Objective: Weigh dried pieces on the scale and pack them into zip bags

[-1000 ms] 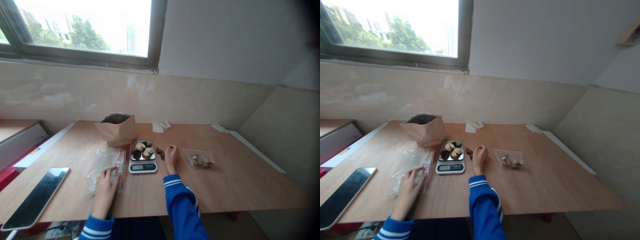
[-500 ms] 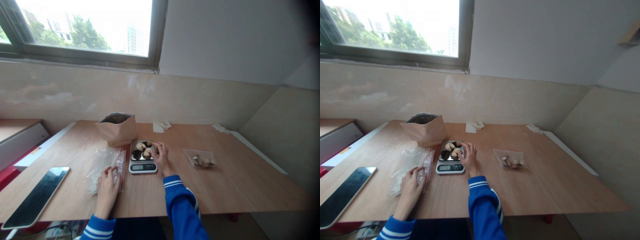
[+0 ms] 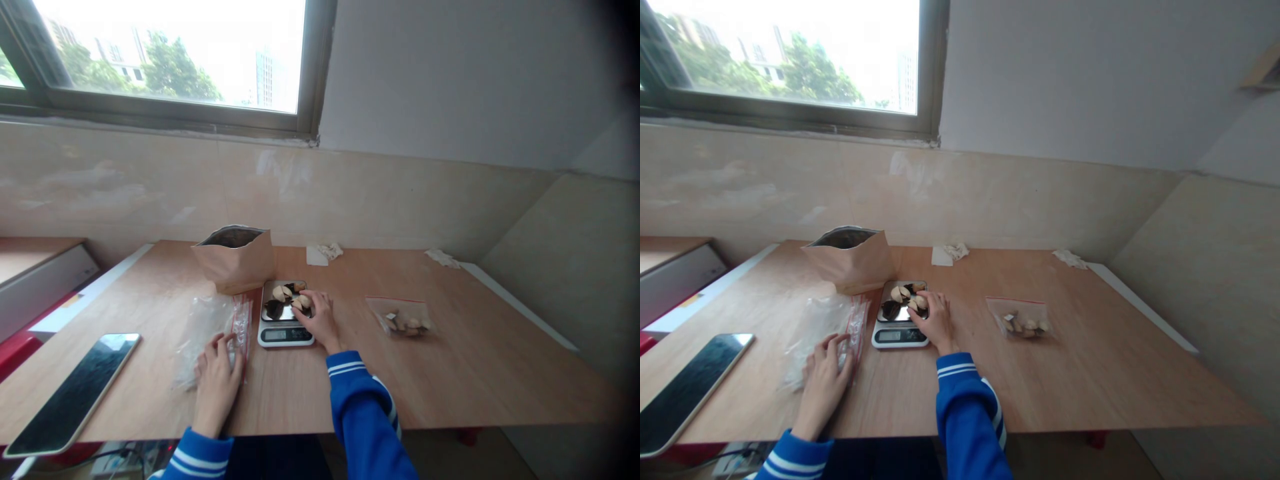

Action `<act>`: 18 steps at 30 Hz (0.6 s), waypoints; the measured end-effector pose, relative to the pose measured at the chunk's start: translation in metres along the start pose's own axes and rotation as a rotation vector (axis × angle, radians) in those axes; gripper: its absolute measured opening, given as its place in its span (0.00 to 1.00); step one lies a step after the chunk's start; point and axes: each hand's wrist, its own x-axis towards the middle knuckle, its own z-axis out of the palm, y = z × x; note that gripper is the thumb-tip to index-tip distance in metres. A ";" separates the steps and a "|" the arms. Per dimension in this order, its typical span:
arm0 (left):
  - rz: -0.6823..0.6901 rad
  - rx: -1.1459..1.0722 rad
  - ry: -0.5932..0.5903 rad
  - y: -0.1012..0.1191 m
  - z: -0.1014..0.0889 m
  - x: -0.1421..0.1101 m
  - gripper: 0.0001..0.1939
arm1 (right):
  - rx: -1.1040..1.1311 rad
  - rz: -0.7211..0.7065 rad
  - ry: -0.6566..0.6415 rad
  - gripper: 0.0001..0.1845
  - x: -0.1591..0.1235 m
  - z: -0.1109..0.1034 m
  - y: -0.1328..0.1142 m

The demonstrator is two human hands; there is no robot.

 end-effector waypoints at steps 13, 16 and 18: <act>0.081 -0.334 0.275 -0.001 -0.002 0.004 0.15 | 0.013 -0.042 -0.026 0.20 0.001 0.001 -0.001; 0.132 -0.408 0.327 0.012 -0.010 0.006 0.12 | -0.006 -0.052 -0.024 0.22 0.002 0.001 -0.001; 0.168 -0.437 0.321 0.022 -0.013 0.010 0.11 | -0.012 -0.059 -0.020 0.22 0.002 0.001 -0.002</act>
